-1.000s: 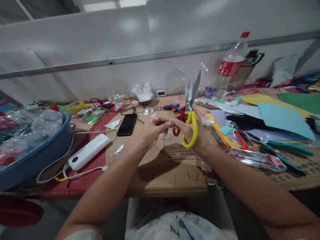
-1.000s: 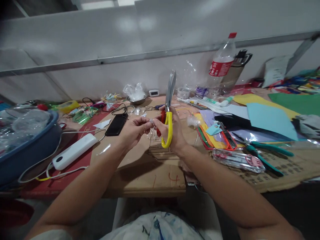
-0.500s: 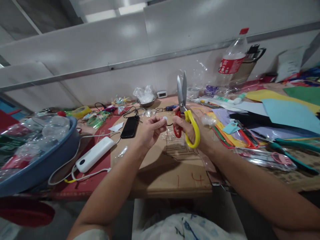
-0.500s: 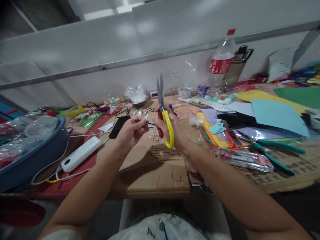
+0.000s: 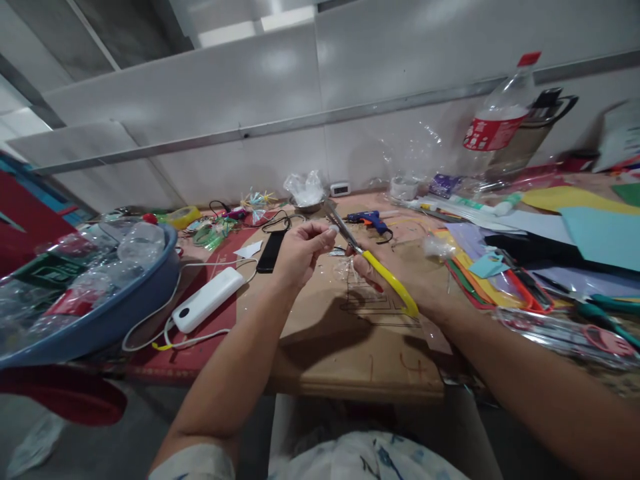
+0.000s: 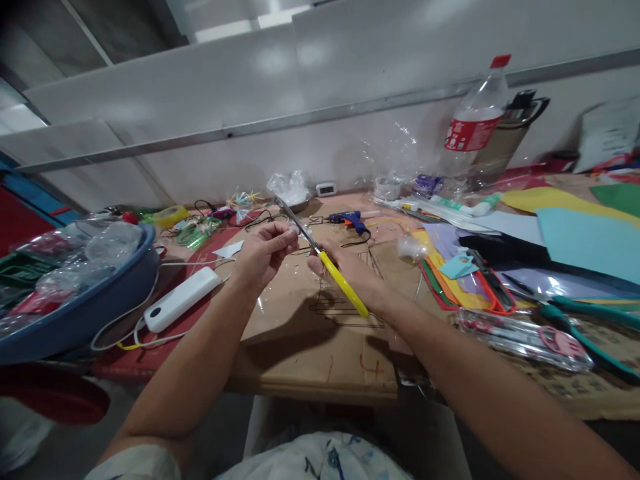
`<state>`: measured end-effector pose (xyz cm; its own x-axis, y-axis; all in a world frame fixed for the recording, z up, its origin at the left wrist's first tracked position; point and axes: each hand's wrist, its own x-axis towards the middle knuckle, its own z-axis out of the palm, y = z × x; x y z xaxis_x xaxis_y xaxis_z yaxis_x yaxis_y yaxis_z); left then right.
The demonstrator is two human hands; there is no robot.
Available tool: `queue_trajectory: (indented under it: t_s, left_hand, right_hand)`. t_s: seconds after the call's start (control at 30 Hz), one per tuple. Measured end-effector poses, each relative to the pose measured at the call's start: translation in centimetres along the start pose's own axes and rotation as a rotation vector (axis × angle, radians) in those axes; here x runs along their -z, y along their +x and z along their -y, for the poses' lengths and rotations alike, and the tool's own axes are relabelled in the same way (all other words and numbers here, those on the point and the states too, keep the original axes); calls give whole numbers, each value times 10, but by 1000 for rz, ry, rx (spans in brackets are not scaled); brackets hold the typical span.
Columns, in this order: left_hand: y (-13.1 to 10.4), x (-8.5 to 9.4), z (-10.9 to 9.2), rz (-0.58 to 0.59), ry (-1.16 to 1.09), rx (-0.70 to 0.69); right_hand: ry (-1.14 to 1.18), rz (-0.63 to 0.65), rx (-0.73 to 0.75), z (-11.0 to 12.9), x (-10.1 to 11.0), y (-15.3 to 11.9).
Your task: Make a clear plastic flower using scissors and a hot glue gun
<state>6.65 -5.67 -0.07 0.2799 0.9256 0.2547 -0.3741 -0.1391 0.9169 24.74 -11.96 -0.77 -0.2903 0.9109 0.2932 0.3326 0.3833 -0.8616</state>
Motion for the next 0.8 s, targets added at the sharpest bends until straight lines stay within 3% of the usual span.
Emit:
queue_trajectory:
  t_s: [0.13,0.4,0.8]
  left_hand:
    - [1,8,-7,67,86,55]
    - [-1,16,-23,107,171,138]
    - [-1,19,-27,129,270,162]
  right_hand:
    - [-94,75,-19,2,4,-3]
    - [-62,163,-4,1,10,-4]
    - [-206,164,-4,11,17,-2]
